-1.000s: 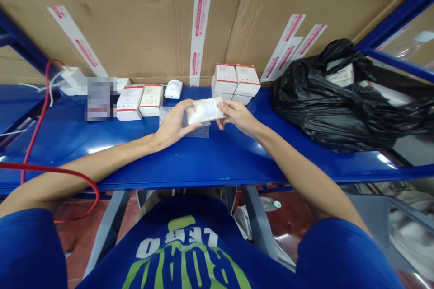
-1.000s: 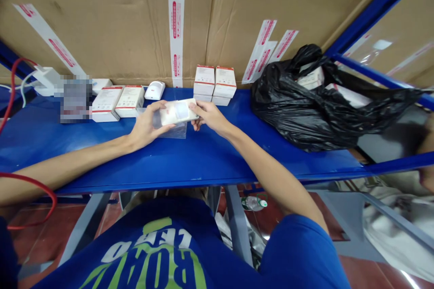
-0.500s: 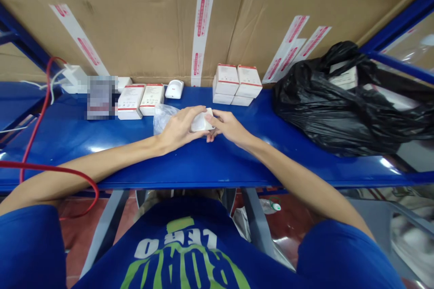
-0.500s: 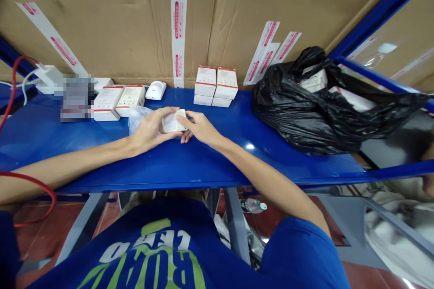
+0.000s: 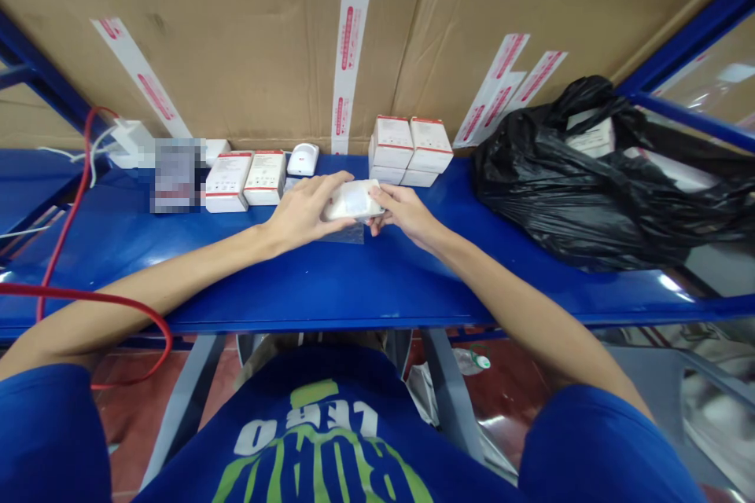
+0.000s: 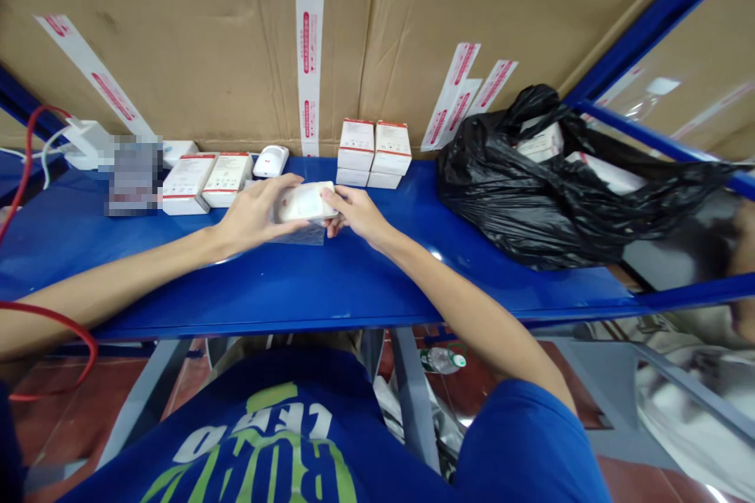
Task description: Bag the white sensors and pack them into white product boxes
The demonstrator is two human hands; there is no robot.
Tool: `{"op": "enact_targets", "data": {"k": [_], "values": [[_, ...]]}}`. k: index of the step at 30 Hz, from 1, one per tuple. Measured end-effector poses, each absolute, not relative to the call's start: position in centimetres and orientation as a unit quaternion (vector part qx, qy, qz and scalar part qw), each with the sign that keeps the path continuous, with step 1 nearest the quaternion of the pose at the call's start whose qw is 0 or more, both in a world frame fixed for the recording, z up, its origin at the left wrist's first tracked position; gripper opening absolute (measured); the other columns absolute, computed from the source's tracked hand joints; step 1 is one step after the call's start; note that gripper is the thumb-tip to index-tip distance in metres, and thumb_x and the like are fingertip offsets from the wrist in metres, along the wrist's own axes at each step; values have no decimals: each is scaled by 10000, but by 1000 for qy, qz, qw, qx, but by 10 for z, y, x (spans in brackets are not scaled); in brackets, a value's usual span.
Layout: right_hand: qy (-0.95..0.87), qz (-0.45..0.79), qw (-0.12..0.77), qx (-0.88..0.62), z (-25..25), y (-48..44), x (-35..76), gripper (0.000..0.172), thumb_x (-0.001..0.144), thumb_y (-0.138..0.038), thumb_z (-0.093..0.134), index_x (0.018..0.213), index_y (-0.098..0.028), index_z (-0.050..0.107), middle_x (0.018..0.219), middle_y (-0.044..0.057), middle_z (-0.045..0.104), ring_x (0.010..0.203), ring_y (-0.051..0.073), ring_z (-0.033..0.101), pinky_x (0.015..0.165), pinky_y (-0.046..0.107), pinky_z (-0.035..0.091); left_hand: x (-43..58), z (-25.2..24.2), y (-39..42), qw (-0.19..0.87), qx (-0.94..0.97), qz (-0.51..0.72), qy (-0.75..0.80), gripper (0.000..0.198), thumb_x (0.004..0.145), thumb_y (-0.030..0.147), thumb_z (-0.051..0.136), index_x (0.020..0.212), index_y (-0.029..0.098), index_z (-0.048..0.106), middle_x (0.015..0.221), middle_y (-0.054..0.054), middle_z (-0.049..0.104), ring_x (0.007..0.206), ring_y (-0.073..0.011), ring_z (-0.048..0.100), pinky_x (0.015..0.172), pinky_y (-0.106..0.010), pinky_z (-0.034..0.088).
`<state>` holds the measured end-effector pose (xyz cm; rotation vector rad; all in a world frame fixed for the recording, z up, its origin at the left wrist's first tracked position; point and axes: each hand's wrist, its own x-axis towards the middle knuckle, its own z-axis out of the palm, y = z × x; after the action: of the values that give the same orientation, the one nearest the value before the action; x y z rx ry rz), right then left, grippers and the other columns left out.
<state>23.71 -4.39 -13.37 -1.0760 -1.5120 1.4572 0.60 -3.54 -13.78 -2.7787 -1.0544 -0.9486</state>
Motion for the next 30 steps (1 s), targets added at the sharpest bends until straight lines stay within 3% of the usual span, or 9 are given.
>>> {"op": "enact_targets", "data": {"k": [5, 8, 17, 22, 25, 30], "values": [[-569, 617, 369, -399, -130, -45, 241, 269, 929, -417, 656, 1091, -204, 636, 697, 32, 718, 603, 207, 726, 655, 366, 631, 5, -146, -31, 3, -887, -320, -334, 564, 934, 505, 680, 1374, 193, 515, 1171, -121, 740, 970, -240, 735, 918, -413, 612], [-571, 631, 359, -383, -129, -47, 241, 259, 952, -362, 624, 1157, -207, 592, 698, 30, 730, 616, 216, 740, 678, 373, 632, 7, -148, -34, -9, -880, -325, -345, 546, 942, 512, 666, 1360, 197, 508, 1163, -112, 735, 971, -238, 732, 882, -398, 619], [-628, 576, 353, -387, -140, -51, 231, 440, 939, -482, 636, 1281, -231, 520, 726, -5, 701, 651, 203, 727, 667, 362, 610, 10, -152, -43, -12, -885, -315, -342, 525, 970, 471, 654, 1385, 186, 504, 1292, -145, 706, 1102, -262, 718, 900, -402, 617], [-678, 355, 476, -432, -146, -48, 229, 205, 867, -426, 673, 960, -248, 629, 881, 11, 684, 839, 184, 659, 767, 361, 553, 12, -147, -38, 44, -882, -290, -369, 510, 975, 445, 652, 1401, 194, 530, 1276, -142, 716, 1134, -293, 705, 965, -452, 587], [-691, 323, 472, -441, -146, -50, 226, 172, 850, -405, 672, 811, -240, 645, 904, 34, 677, 879, 204, 647, 805, 390, 535, 15, -144, -38, 82, -890, -266, -360, 486, 987, 408, 639, 1408, 186, 541, 1321, -163, 697, 1194, -319, 681, 995, -463, 560], [-695, 304, 470, -450, -145, -55, 222, 140, 814, -366, 726, 756, -252, 668, 954, 42, 678, 970, 236, 637, 878, 429, 535, 19, -140, -45, 134, -897, -223, -358, 461, 994, 336, 614, 1430, 207, 538, 1380, -174, 667, 1230, -339, 658, 982, -462, 545]]}}
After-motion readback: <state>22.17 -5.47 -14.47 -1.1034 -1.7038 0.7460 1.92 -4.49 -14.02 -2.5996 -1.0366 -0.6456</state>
